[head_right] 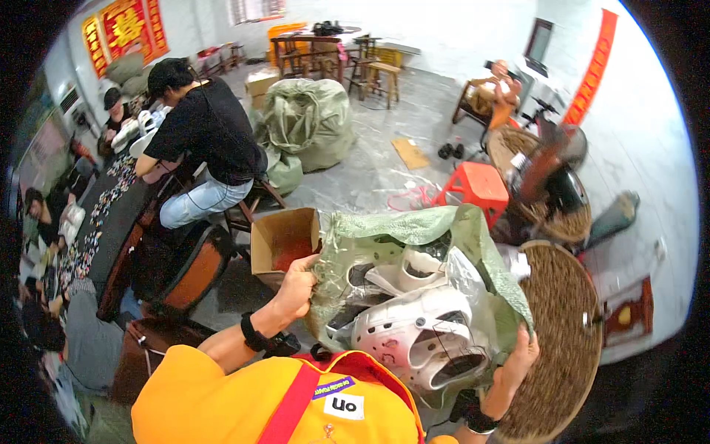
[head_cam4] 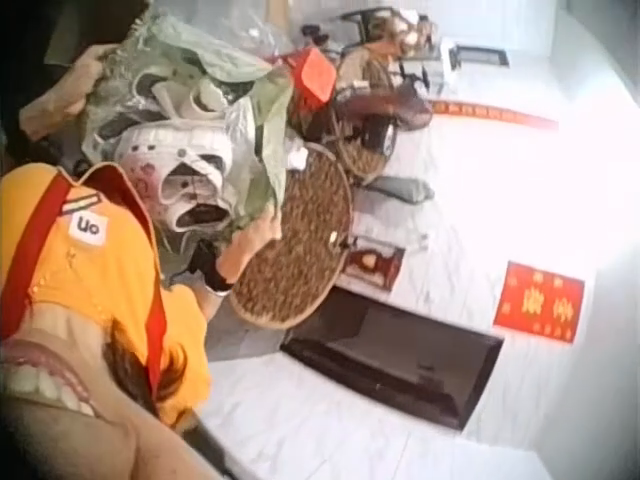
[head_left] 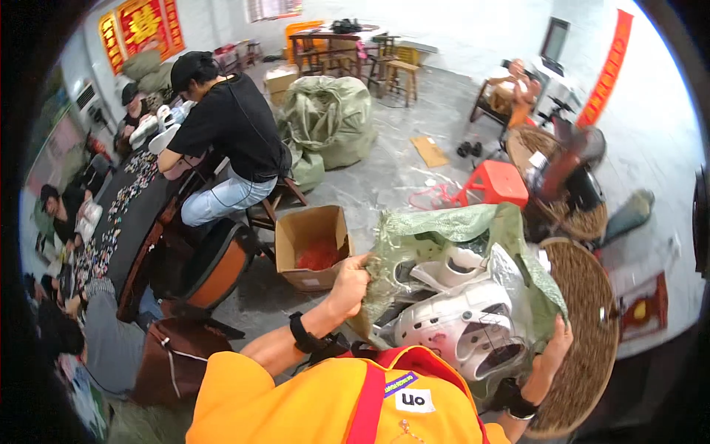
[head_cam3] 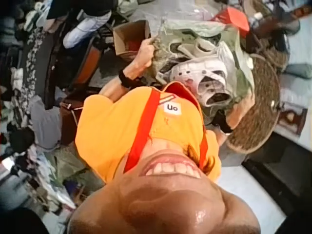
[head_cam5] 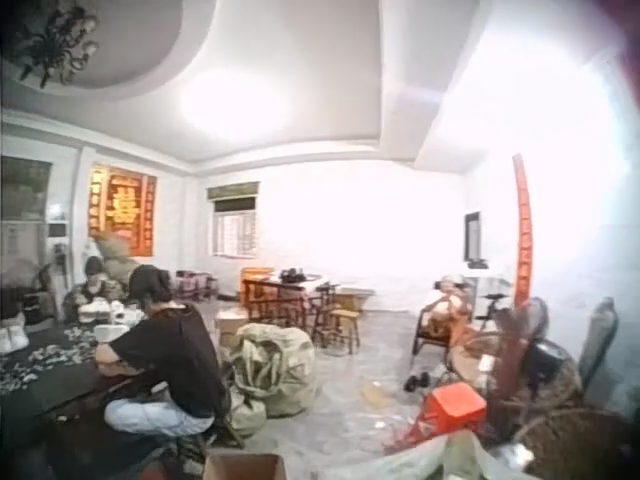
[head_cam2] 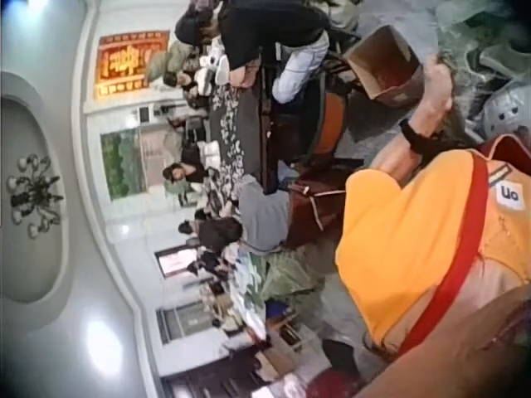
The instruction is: Pack finished shoes into large storage bags.
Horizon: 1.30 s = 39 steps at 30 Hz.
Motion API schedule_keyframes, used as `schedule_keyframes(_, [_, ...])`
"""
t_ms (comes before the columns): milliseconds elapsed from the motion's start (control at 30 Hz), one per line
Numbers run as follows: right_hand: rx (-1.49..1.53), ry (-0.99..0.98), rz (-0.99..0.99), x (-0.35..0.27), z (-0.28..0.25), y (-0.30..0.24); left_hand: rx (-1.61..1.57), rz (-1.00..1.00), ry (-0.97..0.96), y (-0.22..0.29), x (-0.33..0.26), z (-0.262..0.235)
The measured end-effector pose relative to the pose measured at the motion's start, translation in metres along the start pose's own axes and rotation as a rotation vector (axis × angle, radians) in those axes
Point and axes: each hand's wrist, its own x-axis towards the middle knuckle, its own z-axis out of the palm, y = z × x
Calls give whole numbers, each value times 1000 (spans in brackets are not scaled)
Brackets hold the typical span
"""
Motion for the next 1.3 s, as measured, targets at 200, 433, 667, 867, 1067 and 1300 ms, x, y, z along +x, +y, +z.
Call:
schedule_keyframes(200, [56,-232,87,162,92,23,72,5,280,-10,95,-10])
schedule_keyframes(433, [-22,-297,125,290,220,56,-75,-88,316,5,239,-51])
schedule_keyframes(667, [-26,-222,67,388,341,75,-8,-184,273,61,412,-101])
schedule_keyframes(867, [-132,-278,85,471,495,50,-89,61,430,147,540,-129])
schedule_keyframes(1067, [43,-625,172,602,637,97,25,240,487,183,671,-171])
schedule_keyframes(1300, [58,-796,324,772,769,216,38,163,804,132,804,-163])
